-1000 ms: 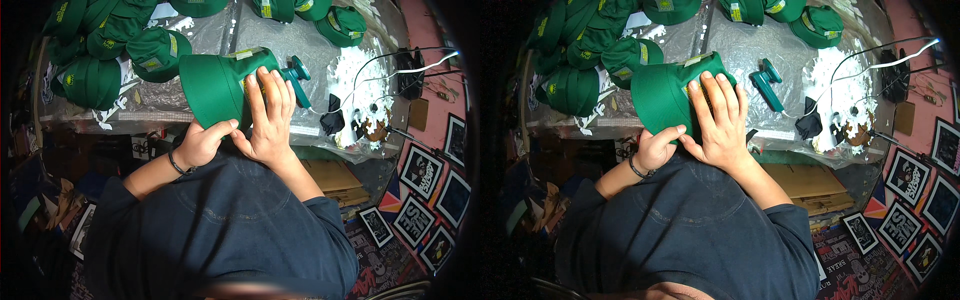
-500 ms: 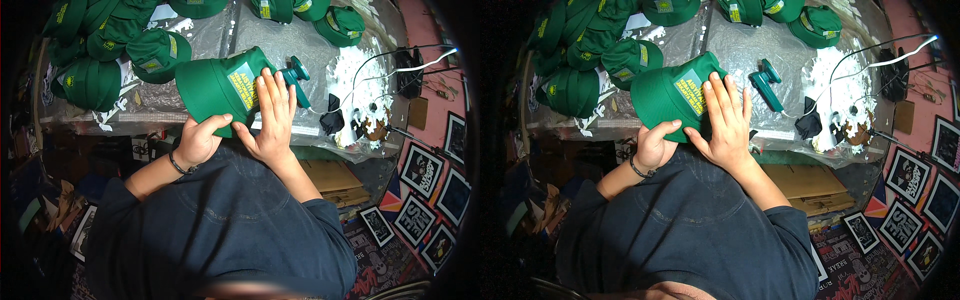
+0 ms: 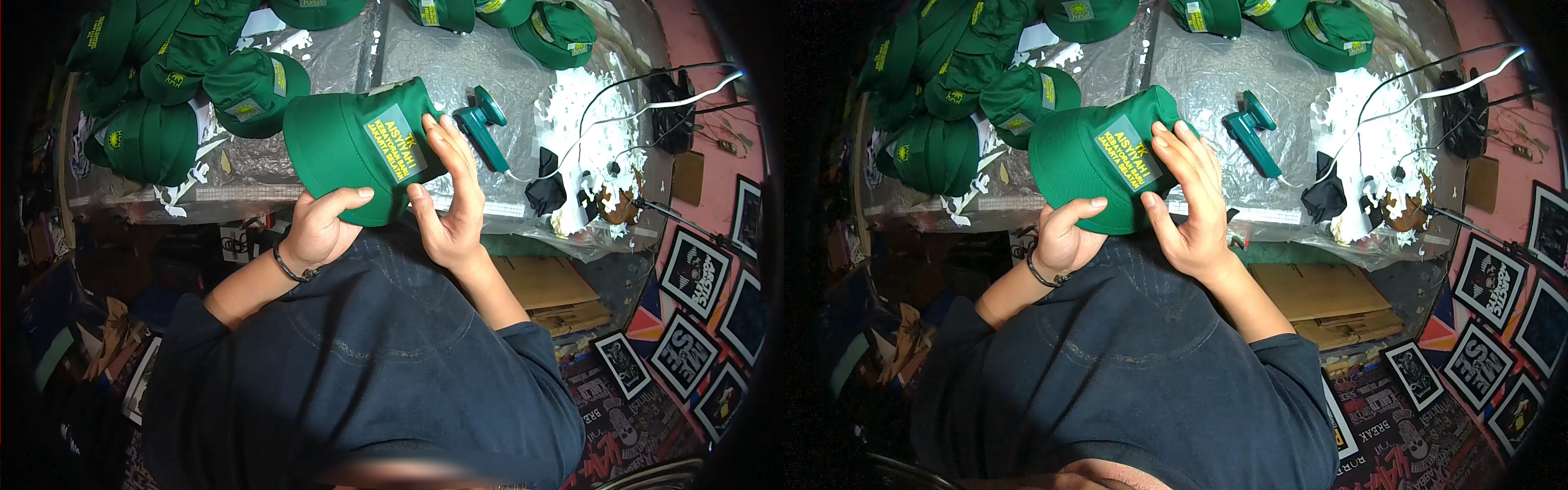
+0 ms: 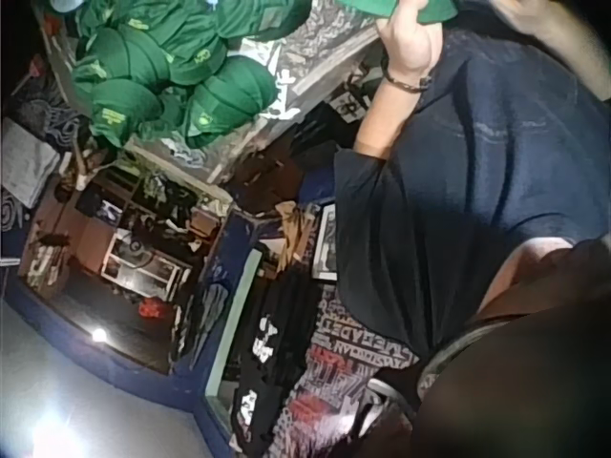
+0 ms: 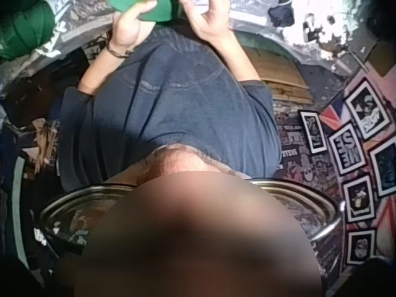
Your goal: Applying patches and inserts to green hats using a handheld heat press tool.
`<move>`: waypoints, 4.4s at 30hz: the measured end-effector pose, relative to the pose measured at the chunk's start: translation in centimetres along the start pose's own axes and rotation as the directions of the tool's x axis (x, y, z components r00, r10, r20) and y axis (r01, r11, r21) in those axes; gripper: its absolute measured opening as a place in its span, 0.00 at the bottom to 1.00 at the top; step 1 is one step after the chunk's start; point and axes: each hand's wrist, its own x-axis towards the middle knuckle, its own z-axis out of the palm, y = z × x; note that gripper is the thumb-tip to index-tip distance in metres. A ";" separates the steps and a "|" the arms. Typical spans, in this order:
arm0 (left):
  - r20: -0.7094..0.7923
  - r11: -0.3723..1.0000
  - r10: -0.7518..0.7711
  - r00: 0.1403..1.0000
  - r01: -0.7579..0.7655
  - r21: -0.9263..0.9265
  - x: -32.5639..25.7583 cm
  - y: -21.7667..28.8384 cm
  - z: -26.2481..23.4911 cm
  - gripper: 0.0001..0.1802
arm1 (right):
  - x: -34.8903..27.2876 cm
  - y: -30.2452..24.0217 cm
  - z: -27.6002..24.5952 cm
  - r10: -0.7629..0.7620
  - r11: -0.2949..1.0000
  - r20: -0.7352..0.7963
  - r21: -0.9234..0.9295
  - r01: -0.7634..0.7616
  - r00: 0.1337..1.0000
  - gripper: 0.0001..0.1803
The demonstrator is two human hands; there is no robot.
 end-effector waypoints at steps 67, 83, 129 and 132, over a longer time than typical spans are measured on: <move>0.015 0.994 -0.104 0.994 0.103 0.041 0.5 -1.0 0.7 0.23 | 3.4 3.6 -1.3 0.445 0.861 -0.227 0.375 -0.344 0.866 0.05; -0.002 0.993 -0.118 0.993 0.118 -0.025 1.0 -1.3 -0.4 0.24 | 2.7 5.3 -1.9 0.509 0.808 -0.136 0.416 -0.418 0.850 0.09; -0.062 0.983 0.161 0.985 -0.155 0.097 0.1 -6.7 0.3 0.16 | -5.2 0.8 -9.5 0.091 0.990 -0.013 -0.102 -0.092 0.996 0.32; -0.053 0.982 0.152 0.987 -0.145 0.123 -0.2 -6.0 1.2 0.15 | -4.7 -0.1 -8.2 0.068 0.995 -0.018 -0.076 -0.069 0.998 0.36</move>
